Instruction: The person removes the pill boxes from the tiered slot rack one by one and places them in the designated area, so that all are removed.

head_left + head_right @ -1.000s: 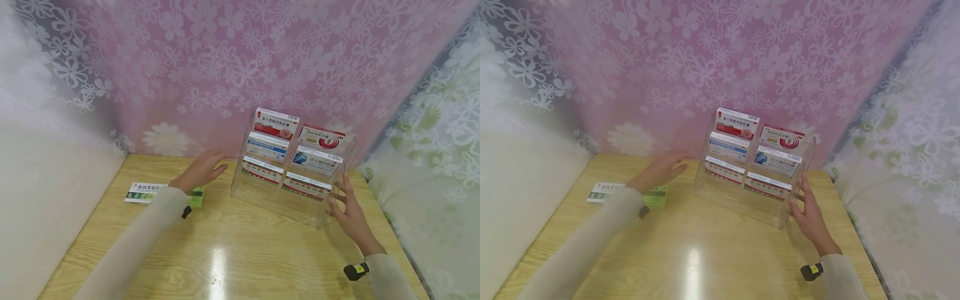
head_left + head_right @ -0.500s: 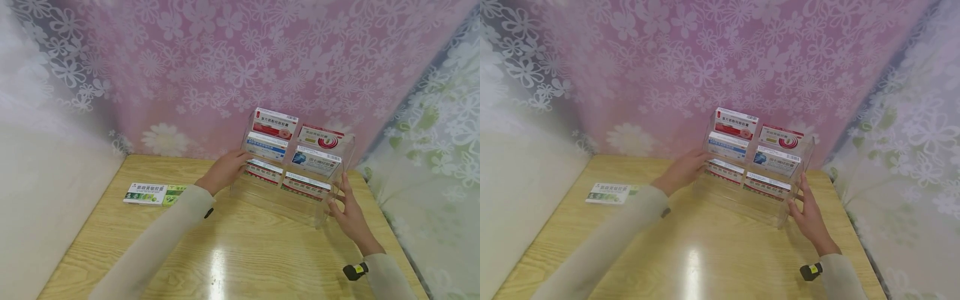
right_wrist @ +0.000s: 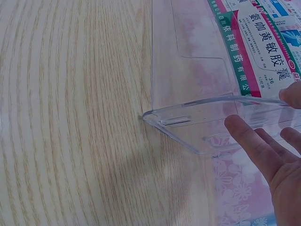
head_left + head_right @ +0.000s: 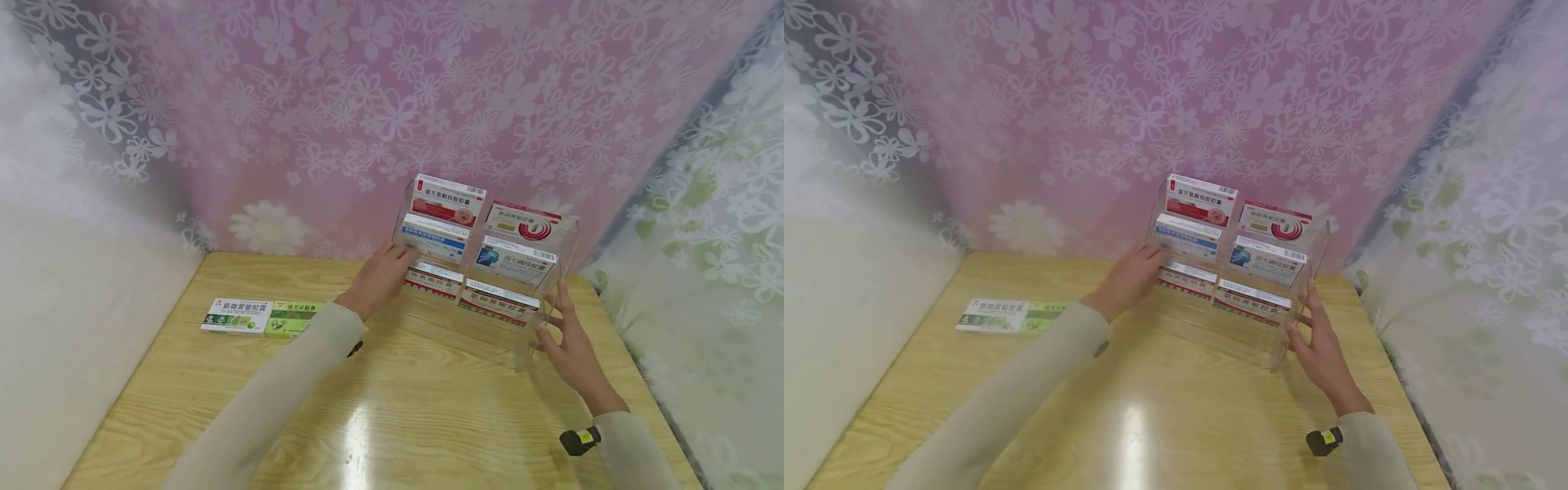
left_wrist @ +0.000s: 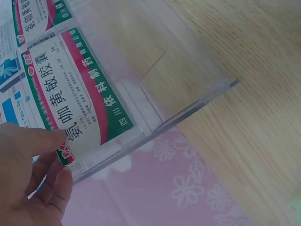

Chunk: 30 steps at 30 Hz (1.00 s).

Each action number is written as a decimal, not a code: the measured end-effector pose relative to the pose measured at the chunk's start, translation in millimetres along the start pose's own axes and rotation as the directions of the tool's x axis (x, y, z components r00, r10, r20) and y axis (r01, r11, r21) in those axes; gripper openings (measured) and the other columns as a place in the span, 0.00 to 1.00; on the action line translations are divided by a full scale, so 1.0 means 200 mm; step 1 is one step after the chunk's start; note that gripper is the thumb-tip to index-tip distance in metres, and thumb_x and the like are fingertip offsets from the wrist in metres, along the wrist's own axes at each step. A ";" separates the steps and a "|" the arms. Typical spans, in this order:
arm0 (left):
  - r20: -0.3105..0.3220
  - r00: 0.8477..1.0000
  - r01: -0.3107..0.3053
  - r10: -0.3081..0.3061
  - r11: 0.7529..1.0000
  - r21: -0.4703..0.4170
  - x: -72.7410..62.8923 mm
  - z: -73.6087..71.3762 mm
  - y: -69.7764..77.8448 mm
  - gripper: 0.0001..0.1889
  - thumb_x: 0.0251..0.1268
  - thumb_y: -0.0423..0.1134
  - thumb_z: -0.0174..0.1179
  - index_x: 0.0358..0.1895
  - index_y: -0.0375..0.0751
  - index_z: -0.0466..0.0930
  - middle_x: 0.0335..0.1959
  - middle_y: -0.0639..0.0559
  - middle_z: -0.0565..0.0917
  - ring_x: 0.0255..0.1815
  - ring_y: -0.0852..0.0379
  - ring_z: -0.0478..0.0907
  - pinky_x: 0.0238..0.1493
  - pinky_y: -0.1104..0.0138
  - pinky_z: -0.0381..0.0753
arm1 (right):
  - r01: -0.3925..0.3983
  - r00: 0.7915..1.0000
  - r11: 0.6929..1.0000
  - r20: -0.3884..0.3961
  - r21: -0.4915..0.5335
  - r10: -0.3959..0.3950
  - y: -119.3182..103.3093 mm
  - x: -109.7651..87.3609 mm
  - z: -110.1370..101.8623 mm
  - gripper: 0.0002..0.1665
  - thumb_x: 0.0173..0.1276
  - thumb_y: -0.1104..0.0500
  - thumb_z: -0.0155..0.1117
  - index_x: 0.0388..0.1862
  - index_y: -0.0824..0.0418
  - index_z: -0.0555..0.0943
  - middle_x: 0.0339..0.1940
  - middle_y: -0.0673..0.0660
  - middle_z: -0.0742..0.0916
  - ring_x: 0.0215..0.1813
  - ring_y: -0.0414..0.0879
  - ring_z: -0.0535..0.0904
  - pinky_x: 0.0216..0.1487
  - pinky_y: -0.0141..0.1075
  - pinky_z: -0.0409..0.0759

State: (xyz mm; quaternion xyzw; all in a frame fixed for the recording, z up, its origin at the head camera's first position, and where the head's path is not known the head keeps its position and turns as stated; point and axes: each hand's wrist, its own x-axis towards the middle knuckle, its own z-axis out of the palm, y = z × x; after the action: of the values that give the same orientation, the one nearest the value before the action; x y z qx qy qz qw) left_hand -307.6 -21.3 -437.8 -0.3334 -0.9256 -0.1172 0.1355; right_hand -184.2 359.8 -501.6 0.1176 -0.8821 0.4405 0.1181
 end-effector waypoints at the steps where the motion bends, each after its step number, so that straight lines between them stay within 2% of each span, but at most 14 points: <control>1: -0.010 1.000 -0.005 0.005 1.000 -0.007 0.00 0.00 0.00 0.21 0.82 0.31 0.62 0.73 0.46 0.81 0.68 0.47 0.84 0.71 0.49 0.77 0.77 0.59 0.76 | -0.002 1.000 1.000 0.000 -0.001 0.002 0.00 0.00 0.00 0.60 0.83 0.70 0.59 0.93 0.45 0.31 0.85 0.77 0.62 0.71 0.81 0.72 0.39 0.25 0.88; 5: -0.042 0.998 -0.041 0.039 0.997 -0.068 0.01 0.01 -0.03 0.17 0.81 0.34 0.65 0.68 0.48 0.85 0.67 0.49 0.84 0.69 0.48 0.77 0.75 0.57 0.77 | -0.005 1.000 1.000 0.002 -0.011 0.005 -0.01 0.00 0.00 0.60 0.83 0.70 0.60 0.93 0.45 0.31 0.85 0.77 0.62 0.70 0.82 0.73 0.39 0.26 0.88; 8: -0.086 0.994 -0.074 0.062 0.985 -0.154 0.01 0.02 -0.05 0.16 0.81 0.36 0.66 0.67 0.49 0.85 0.65 0.50 0.84 0.67 0.49 0.78 0.73 0.57 0.78 | -0.003 1.000 1.000 0.001 -0.020 0.003 -0.01 0.00 0.00 0.61 0.83 0.70 0.60 0.93 0.45 0.32 0.85 0.78 0.62 0.70 0.82 0.73 0.39 0.26 0.88; 11: -0.128 0.989 -0.100 0.069 0.961 -0.257 0.02 0.00 -0.08 0.16 0.82 0.36 0.65 0.67 0.49 0.85 0.64 0.51 0.83 0.65 0.50 0.79 0.68 0.58 0.81 | -0.002 1.000 1.000 0.000 -0.018 0.002 0.00 0.00 0.00 0.60 0.83 0.70 0.60 0.93 0.44 0.32 0.84 0.78 0.63 0.70 0.82 0.73 0.39 0.25 0.87; 15: -0.161 0.985 -0.122 0.068 0.926 -0.357 0.01 -0.06 -0.10 0.16 0.82 0.35 0.64 0.67 0.48 0.85 0.62 0.48 0.82 0.63 0.51 0.80 0.65 0.58 0.83 | 0.005 1.000 1.000 -0.002 -0.002 -0.005 0.00 0.00 0.00 0.60 0.83 0.70 0.60 0.93 0.44 0.32 0.85 0.77 0.63 0.69 0.80 0.74 0.38 0.24 0.87; 17: -0.172 0.983 -0.124 0.058 0.908 -0.401 -0.01 -0.09 -0.11 0.17 0.81 0.35 0.64 0.68 0.48 0.84 0.60 0.47 0.82 0.59 0.51 0.79 0.61 0.58 0.84 | 0.009 1.000 1.000 -0.002 0.008 -0.009 0.00 -0.01 0.00 0.60 0.83 0.71 0.60 0.93 0.44 0.32 0.85 0.77 0.63 0.69 0.71 0.77 0.39 0.25 0.88; 19: -0.179 0.983 -0.120 0.045 0.891 -0.437 -0.03 -0.13 -0.12 0.19 0.82 0.35 0.64 0.70 0.50 0.84 0.59 0.47 0.82 0.55 0.51 0.79 0.57 0.59 0.85 | 0.016 1.000 1.000 -0.006 0.018 -0.016 0.01 -0.01 -0.01 0.60 0.83 0.71 0.60 0.94 0.45 0.33 0.85 0.77 0.63 0.69 0.53 0.79 0.39 0.25 0.89; 22: -0.163 0.987 -0.083 0.001 0.865 -0.495 -0.07 -0.18 -0.13 0.21 0.83 0.35 0.62 0.73 0.53 0.82 0.61 0.47 0.80 0.57 0.51 0.80 0.58 0.59 0.86 | 0.024 1.000 0.999 -0.017 0.025 -0.024 0.01 -0.02 -0.02 0.60 0.82 0.72 0.60 0.94 0.46 0.34 0.84 0.77 0.63 0.66 0.26 0.73 0.38 0.24 0.88; 23: -0.148 0.989 -0.057 -0.022 0.860 -0.508 -0.09 -0.20 -0.14 0.22 0.83 0.35 0.62 0.74 0.53 0.81 0.63 0.47 0.80 0.58 0.51 0.80 0.60 0.59 0.87 | 0.026 0.999 0.999 -0.023 0.024 -0.026 0.01 -0.02 -0.02 0.60 0.82 0.72 0.60 0.94 0.46 0.34 0.84 0.78 0.63 0.64 0.20 0.70 0.38 0.24 0.88; 27: -0.070 0.991 0.060 -0.117 0.838 -0.543 -0.22 -0.27 -0.23 0.22 0.83 0.34 0.61 0.75 0.49 0.79 0.72 0.47 0.77 0.66 0.48 0.82 0.67 0.56 0.87 | 0.032 0.999 0.999 -0.017 0.028 -0.032 0.01 -0.01 -0.02 0.59 0.82 0.72 0.60 0.94 0.47 0.34 0.84 0.78 0.63 0.64 0.16 0.67 0.38 0.23 0.87; 29: -0.024 0.988 0.117 -0.156 0.827 -0.550 -0.30 -0.30 -0.29 0.22 0.83 0.34 0.61 0.75 0.49 0.79 0.74 0.47 0.76 0.67 0.47 0.81 0.68 0.54 0.86 | 0.027 1.000 0.999 -0.012 0.023 -0.027 0.01 -0.01 -0.01 0.59 0.83 0.71 0.60 0.94 0.46 0.35 0.84 0.77 0.63 0.65 0.18 0.68 0.39 0.24 0.88; 30: -0.006 0.986 0.137 -0.169 0.822 -0.553 -0.34 -0.32 -0.33 0.22 0.83 0.34 0.62 0.75 0.49 0.79 0.74 0.46 0.76 0.68 0.46 0.81 0.68 0.54 0.86 | 0.025 1.000 0.999 -0.010 0.019 -0.025 0.01 0.00 -0.01 0.59 0.83 0.70 0.61 0.94 0.46 0.35 0.84 0.77 0.63 0.66 0.24 0.71 0.39 0.24 0.88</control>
State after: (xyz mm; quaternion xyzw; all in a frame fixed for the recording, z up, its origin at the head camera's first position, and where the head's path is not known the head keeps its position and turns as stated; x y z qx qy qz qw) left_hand -288.8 -130.0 -409.6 -0.2796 -0.8724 -0.3979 0.0495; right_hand -183.4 362.5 -501.4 0.1277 -0.8756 0.4482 0.1270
